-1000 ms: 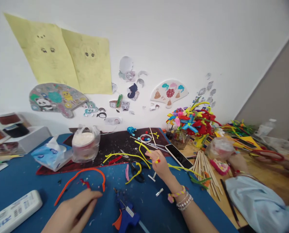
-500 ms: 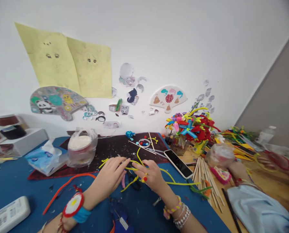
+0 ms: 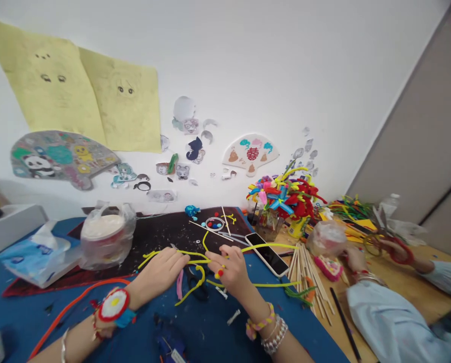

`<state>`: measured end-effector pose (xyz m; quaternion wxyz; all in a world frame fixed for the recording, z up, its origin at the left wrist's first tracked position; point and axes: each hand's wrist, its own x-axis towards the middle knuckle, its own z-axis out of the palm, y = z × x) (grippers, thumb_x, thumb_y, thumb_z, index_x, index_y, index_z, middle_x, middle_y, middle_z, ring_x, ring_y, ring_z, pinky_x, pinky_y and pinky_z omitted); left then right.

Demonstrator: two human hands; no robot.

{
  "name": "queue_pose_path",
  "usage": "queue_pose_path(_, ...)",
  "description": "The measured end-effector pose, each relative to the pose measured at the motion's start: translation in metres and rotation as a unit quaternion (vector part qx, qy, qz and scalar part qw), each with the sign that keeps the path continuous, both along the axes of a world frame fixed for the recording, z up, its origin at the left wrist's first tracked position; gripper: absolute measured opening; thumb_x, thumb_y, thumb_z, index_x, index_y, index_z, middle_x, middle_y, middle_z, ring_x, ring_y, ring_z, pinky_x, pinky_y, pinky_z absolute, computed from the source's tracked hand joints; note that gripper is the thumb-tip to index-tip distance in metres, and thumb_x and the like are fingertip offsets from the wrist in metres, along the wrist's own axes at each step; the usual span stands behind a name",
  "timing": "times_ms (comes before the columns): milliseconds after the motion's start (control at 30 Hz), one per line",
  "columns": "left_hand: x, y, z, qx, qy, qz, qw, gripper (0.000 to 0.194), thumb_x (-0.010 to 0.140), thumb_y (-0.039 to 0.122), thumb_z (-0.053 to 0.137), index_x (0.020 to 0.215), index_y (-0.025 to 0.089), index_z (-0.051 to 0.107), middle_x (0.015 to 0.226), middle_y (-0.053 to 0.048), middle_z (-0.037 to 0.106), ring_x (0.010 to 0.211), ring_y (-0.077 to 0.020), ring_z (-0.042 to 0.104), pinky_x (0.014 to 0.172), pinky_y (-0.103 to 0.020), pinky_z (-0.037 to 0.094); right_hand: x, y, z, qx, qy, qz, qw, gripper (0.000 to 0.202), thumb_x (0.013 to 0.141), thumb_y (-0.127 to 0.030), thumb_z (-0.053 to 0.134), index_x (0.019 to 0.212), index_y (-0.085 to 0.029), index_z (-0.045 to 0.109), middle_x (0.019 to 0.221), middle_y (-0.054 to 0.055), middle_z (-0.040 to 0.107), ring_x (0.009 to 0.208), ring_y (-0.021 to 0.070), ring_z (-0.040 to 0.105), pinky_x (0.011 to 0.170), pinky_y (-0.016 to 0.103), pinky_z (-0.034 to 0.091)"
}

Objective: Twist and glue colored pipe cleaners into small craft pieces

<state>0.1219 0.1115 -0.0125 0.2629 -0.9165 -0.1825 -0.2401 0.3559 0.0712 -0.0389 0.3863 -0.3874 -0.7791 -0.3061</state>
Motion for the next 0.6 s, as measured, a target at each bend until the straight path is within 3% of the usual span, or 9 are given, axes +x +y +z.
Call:
queue_pose_path(133,0.008,0.016,0.007,-0.011,0.056,0.014,0.998,0.031,0.084,0.0,0.039,0.112,0.006,0.052,0.087,-0.011,0.06,0.081,-0.0232,0.052,0.077,-0.037,0.043,0.008,0.004,0.0,-0.11,0.09,-0.088,0.986,0.023,0.085,-0.013,0.051,0.068,-0.023,0.062,0.074,-0.002,0.066,0.077,0.0154,0.044,0.076,0.032,0.029)
queue_pose_path(300,0.034,0.028,0.024,-0.115,0.054,0.033,0.991,0.028,0.084,0.005,0.038,0.104,0.009,0.057,0.082,-0.011,0.058,0.079,-0.0253,0.05,0.074,-0.039,0.041,0.021,0.014,-0.002,-0.199,0.167,-0.149,0.954,0.029,0.073,0.002,0.049,0.058,-0.019,0.062,0.064,0.002,0.061,0.075,0.0167,0.044,0.072,0.032,0.028)
queue_pose_path(467,0.094,0.03,0.038,-0.166,0.018,0.005,0.986,0.028,0.091,0.018,0.034,0.111,0.01,0.052,0.098,-0.014,0.055,0.09,-0.0257,0.05,0.078,-0.04,0.041,0.033,0.022,-0.018,-0.272,0.248,-0.16,0.916,0.026,0.07,0.002,0.052,0.059,-0.019,0.064,0.069,0.004,0.064,0.094,0.0226,0.048,0.09,0.042,0.025)
queue_pose_path(567,0.145,0.014,0.036,-0.206,0.033,-0.068,0.976,0.024,0.089,0.021,0.04,0.107,0.014,0.054,0.096,-0.011,0.056,0.089,-0.0235,0.052,0.079,-0.037,0.042,0.034,0.025,-0.023,-0.3,0.314,-0.134,0.891,0.008,0.082,-0.018,0.057,0.081,-0.018,0.065,0.094,0.006,0.064,0.104,0.023,0.049,0.094,0.045,0.032)
queue_pose_path(600,0.162,0.006,0.034,-0.218,0.042,-0.097,0.97,0.022,0.087,0.022,0.043,0.104,0.015,0.056,0.095,-0.01,0.057,0.089,-0.0231,0.053,0.08,-0.037,0.042,0.034,0.025,-0.023,-0.307,0.338,-0.12,0.881,0.013,0.086,-0.026,0.055,0.092,-0.018,0.063,0.103,0.006,0.061,0.104,0.0218,0.051,0.093,0.044,0.036)
